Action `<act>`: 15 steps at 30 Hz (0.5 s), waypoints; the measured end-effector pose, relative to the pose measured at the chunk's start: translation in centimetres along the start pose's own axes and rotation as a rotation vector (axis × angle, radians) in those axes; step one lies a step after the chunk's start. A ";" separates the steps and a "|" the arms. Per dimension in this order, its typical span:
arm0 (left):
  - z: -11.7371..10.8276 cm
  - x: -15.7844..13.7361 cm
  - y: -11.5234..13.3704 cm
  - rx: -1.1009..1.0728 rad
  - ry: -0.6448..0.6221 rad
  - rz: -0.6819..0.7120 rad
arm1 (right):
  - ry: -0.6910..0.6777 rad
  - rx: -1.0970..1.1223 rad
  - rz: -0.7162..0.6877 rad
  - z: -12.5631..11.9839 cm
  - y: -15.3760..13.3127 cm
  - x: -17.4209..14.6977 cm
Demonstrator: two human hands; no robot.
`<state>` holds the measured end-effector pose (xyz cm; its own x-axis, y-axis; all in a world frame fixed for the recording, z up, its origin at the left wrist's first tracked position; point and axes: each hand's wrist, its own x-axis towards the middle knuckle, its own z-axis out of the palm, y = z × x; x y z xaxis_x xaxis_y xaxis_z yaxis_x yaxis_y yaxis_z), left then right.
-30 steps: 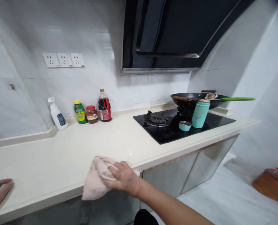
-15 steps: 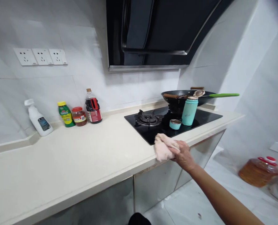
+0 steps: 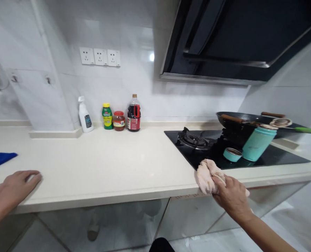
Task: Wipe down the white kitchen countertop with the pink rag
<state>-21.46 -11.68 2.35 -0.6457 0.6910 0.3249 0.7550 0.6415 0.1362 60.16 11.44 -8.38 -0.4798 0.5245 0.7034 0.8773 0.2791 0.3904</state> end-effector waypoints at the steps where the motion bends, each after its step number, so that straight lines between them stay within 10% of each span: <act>1: 0.1 0.0 0.0 0.005 -0.025 0.012 | -0.010 -0.009 0.006 -0.6 -0.6 0.3; 7: -1.2 -1.3 1.8 -0.008 -0.097 0.014 | -0.053 0.025 0.015 -4.7 -6.0 2.9; 15: -2.7 -4.1 3.4 -0.171 -0.030 0.004 | 0.001 0.208 -0.161 -9.3 -21.0 8.2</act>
<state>-15.90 -13.20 3.97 -0.6440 0.7045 0.2982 0.7642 0.5745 0.2931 37.70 2.39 -5.28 -0.6134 0.4589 0.6428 0.7723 0.5186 0.3668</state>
